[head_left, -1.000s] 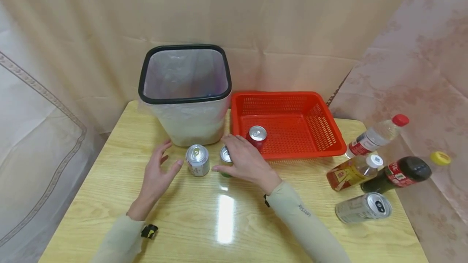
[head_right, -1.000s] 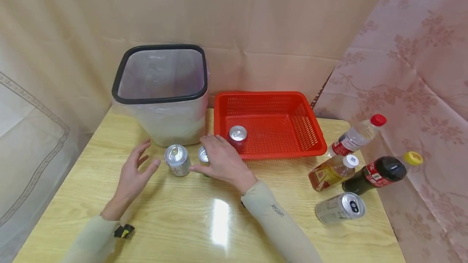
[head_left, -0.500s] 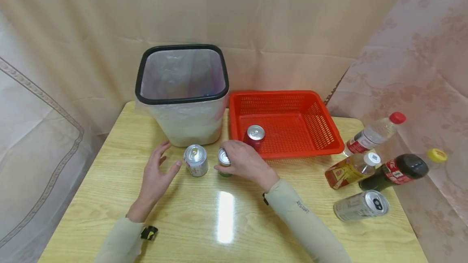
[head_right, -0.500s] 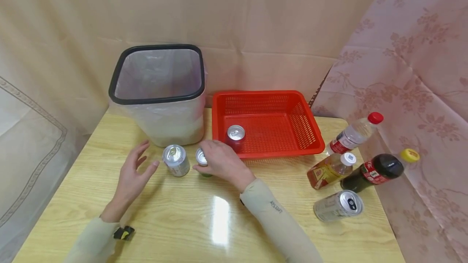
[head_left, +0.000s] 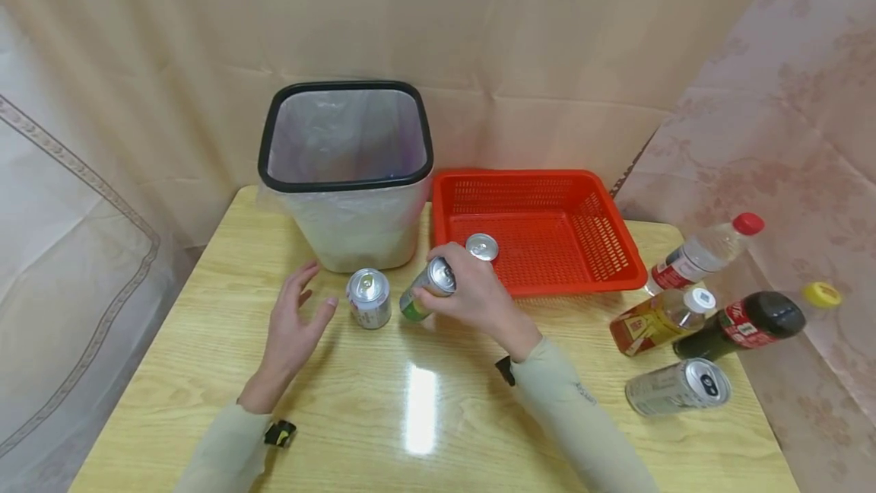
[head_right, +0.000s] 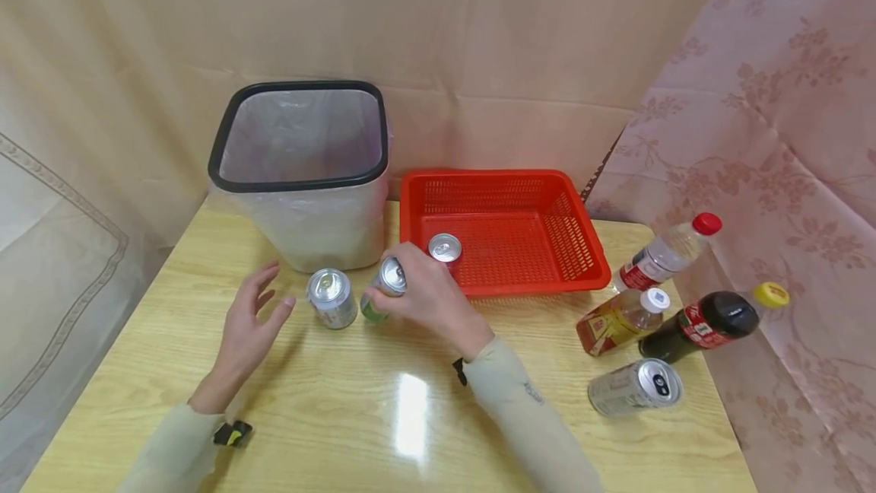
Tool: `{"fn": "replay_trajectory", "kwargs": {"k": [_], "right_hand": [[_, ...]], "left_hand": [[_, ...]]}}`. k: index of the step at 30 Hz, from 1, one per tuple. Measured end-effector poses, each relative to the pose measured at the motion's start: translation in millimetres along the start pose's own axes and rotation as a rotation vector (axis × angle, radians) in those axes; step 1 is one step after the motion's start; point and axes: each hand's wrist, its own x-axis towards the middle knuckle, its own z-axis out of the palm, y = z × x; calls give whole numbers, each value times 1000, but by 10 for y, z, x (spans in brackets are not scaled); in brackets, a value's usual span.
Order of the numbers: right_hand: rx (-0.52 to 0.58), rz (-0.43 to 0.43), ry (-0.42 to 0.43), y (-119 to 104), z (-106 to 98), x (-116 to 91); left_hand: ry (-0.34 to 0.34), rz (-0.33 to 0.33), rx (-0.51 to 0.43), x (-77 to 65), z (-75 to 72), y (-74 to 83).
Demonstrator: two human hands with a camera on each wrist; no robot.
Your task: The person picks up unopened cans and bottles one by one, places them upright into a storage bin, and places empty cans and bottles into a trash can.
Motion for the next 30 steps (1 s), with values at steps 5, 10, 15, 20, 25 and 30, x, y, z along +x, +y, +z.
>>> {"fn": "replay_trajectory", "kwargs": {"k": [5,10,15,20,25,30], "right_hand": [[20,-59,124,-47,-252,39],[30,-61,218,-54,-537,136],[-24,-71,311,-31,-792,299],[-92,-30,347,41,-928,499],[-208,63,269,170,-962,711],[-249,273,62,376,-912,926]], "left_hand": [[-20,-4,-16,-9,27,-14],[-29,-7,-5,-14,60,-38],[-31,-8,-6,-20,80,-55],[-40,-1,-23,-27,89,-57],[-43,-1,-35,-47,115,-55],[-37,14,-40,-67,139,-69]]}}
